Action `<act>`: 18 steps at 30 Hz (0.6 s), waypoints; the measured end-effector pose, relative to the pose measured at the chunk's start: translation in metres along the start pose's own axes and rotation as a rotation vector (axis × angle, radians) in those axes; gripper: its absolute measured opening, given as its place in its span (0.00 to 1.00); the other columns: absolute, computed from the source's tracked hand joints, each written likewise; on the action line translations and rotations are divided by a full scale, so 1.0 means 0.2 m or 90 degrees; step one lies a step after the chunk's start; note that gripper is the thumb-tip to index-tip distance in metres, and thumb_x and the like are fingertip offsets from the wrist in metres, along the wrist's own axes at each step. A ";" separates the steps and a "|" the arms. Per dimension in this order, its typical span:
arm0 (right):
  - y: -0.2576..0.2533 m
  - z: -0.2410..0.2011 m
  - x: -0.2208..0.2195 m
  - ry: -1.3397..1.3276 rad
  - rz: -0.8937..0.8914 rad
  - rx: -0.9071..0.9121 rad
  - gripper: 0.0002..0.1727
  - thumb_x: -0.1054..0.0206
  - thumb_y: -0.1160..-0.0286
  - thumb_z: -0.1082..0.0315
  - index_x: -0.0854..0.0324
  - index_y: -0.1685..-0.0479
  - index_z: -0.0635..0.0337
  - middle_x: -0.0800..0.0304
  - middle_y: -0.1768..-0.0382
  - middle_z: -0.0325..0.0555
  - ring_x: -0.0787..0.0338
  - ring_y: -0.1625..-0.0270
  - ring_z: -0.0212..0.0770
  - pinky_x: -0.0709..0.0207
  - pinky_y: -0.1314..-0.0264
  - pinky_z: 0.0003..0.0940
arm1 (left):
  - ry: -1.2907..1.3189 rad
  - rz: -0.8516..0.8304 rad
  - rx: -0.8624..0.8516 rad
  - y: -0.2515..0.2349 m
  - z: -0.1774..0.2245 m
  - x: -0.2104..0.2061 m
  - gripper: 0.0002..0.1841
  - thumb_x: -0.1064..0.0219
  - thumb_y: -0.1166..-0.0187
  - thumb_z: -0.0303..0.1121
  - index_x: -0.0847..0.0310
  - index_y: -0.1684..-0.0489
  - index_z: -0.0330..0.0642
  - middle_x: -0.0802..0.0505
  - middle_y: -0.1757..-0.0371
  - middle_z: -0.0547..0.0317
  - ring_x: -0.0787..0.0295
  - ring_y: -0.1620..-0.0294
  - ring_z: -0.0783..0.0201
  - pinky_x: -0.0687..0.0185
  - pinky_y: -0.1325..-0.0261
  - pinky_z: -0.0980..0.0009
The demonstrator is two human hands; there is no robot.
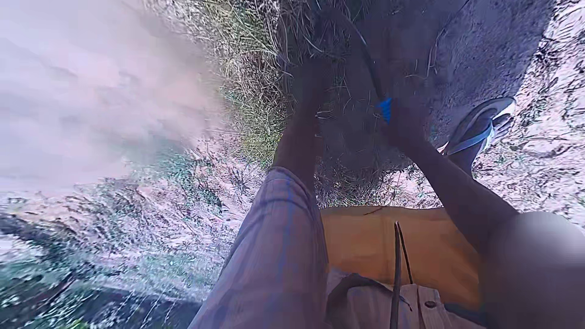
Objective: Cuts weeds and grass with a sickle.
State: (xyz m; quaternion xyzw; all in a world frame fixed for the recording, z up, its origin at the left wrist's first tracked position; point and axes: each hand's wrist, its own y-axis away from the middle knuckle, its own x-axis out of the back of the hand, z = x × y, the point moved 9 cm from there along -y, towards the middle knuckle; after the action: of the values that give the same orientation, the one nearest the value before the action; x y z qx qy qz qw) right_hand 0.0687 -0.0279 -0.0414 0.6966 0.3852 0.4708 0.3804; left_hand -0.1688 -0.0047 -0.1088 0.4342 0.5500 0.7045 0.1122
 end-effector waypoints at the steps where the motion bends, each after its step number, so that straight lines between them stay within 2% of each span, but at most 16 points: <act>1: 0.00 0.03 -0.04 0.026 -0.007 -0.005 0.32 0.36 0.14 0.59 0.35 0.19 0.72 0.13 0.43 0.74 0.12 0.38 0.74 0.24 0.38 0.70 | -0.001 -0.007 -0.013 0.02 0.00 0.01 0.27 0.47 0.11 0.31 0.39 0.15 0.26 0.23 0.21 0.26 0.26 0.19 0.33 0.30 0.21 0.38; 3: 0.06 0.13 -0.09 0.043 -0.033 -0.062 0.32 0.35 0.15 0.59 0.35 0.19 0.69 0.13 0.44 0.73 0.11 0.40 0.73 0.22 0.42 0.70 | -0.026 -0.035 -0.066 0.06 0.03 0.03 0.25 0.49 0.09 0.32 0.35 0.17 0.28 0.24 0.20 0.27 0.26 0.19 0.34 0.30 0.20 0.38; 4: 0.14 0.18 -0.10 0.052 -0.050 -0.094 0.30 0.35 0.16 0.59 0.34 0.20 0.68 0.13 0.46 0.72 0.11 0.42 0.73 0.22 0.44 0.71 | -0.045 -0.049 -0.103 0.11 0.05 0.01 0.24 0.50 0.08 0.33 0.33 0.19 0.28 0.21 0.23 0.26 0.24 0.21 0.32 0.28 0.22 0.37; 6: 0.36 0.35 -0.12 0.086 -0.123 -0.166 0.28 0.37 0.13 0.60 0.34 0.22 0.70 0.13 0.47 0.75 0.12 0.40 0.75 0.25 0.41 0.72 | -0.029 -0.111 -0.178 0.30 0.07 -0.16 0.23 0.54 0.04 0.34 0.31 0.20 0.27 0.16 0.30 0.24 0.19 0.26 0.29 0.28 0.26 0.34; 7: 0.48 0.42 -0.14 0.102 -0.165 -0.191 0.27 0.40 0.13 0.61 0.34 0.22 0.70 0.13 0.45 0.74 0.13 0.38 0.74 0.26 0.39 0.71 | -0.033 -0.159 -0.179 0.43 0.01 -0.29 0.22 0.53 0.05 0.33 0.30 0.21 0.29 0.14 0.34 0.24 0.17 0.29 0.29 0.26 0.29 0.33; 9: 0.67 0.53 -0.14 0.086 -0.185 -0.202 0.27 0.40 0.14 0.62 0.32 0.22 0.70 0.13 0.46 0.75 0.12 0.40 0.74 0.25 0.40 0.71 | -0.106 -0.303 -0.117 0.69 -0.18 -0.53 0.22 0.50 0.07 0.33 0.30 0.19 0.34 0.13 0.34 0.27 0.15 0.32 0.30 0.23 0.33 0.32; 11: 0.75 0.58 -0.09 0.027 -0.138 -0.190 0.28 0.36 0.16 0.63 0.30 0.23 0.71 0.13 0.48 0.75 0.12 0.44 0.73 0.24 0.43 0.71 | -0.152 -0.430 -0.055 0.84 -0.30 -0.66 0.23 0.44 0.11 0.31 0.30 0.20 0.31 0.17 0.28 0.29 0.20 0.26 0.31 0.26 0.29 0.33; 12: 0.75 0.58 -0.05 -0.014 -0.097 -0.177 0.28 0.35 0.17 0.64 0.30 0.24 0.72 0.13 0.49 0.74 0.11 0.48 0.71 0.23 0.45 0.69 | -0.170 -0.459 -0.042 0.85 -0.31 -0.64 0.25 0.41 0.13 0.33 0.31 0.19 0.31 0.19 0.25 0.30 0.22 0.24 0.32 0.27 0.28 0.33; 14: 0.70 0.54 0.04 -0.091 -0.004 -0.150 0.29 0.34 0.19 0.64 0.30 0.24 0.74 0.12 0.54 0.72 0.10 0.56 0.67 0.21 0.51 0.66 | -0.186 -0.392 -0.099 0.71 -0.18 -0.47 0.29 0.34 0.17 0.37 0.30 0.18 0.33 0.20 0.24 0.31 0.24 0.23 0.31 0.29 0.28 0.31; 16: 0.63 0.49 0.11 -0.144 0.058 -0.140 0.29 0.33 0.18 0.63 0.30 0.25 0.76 0.12 0.57 0.71 0.09 0.60 0.64 0.19 0.52 0.64 | -0.151 -0.234 -0.215 0.49 0.10 -0.19 0.29 0.33 0.16 0.36 0.31 0.16 0.36 0.22 0.20 0.31 0.25 0.21 0.30 0.29 0.27 0.31; 17: 0.58 0.46 0.14 -0.159 0.077 -0.139 0.28 0.33 0.18 0.63 0.29 0.28 0.75 0.12 0.58 0.69 0.09 0.61 0.62 0.18 0.53 0.63 | -0.126 -0.133 -0.255 0.36 0.24 -0.02 0.30 0.34 0.15 0.36 0.33 0.14 0.39 0.27 0.15 0.34 0.26 0.19 0.32 0.27 0.26 0.34; 18: 0.54 0.44 0.15 -0.169 0.091 -0.137 0.27 0.33 0.18 0.62 0.28 0.29 0.75 0.12 0.59 0.68 0.09 0.62 0.61 0.18 0.53 0.62 | -0.111 -0.030 -0.272 0.22 0.35 0.14 0.32 0.35 0.14 0.36 0.38 0.10 0.43 0.37 0.08 0.38 0.32 0.14 0.34 0.27 0.23 0.38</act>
State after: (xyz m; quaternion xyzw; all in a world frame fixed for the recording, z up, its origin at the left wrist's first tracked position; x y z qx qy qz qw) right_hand 0.1787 -0.0592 0.0422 0.7337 0.2285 0.4389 0.4657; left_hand -0.1198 0.0454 -0.0550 0.4468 0.3865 0.7618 0.2656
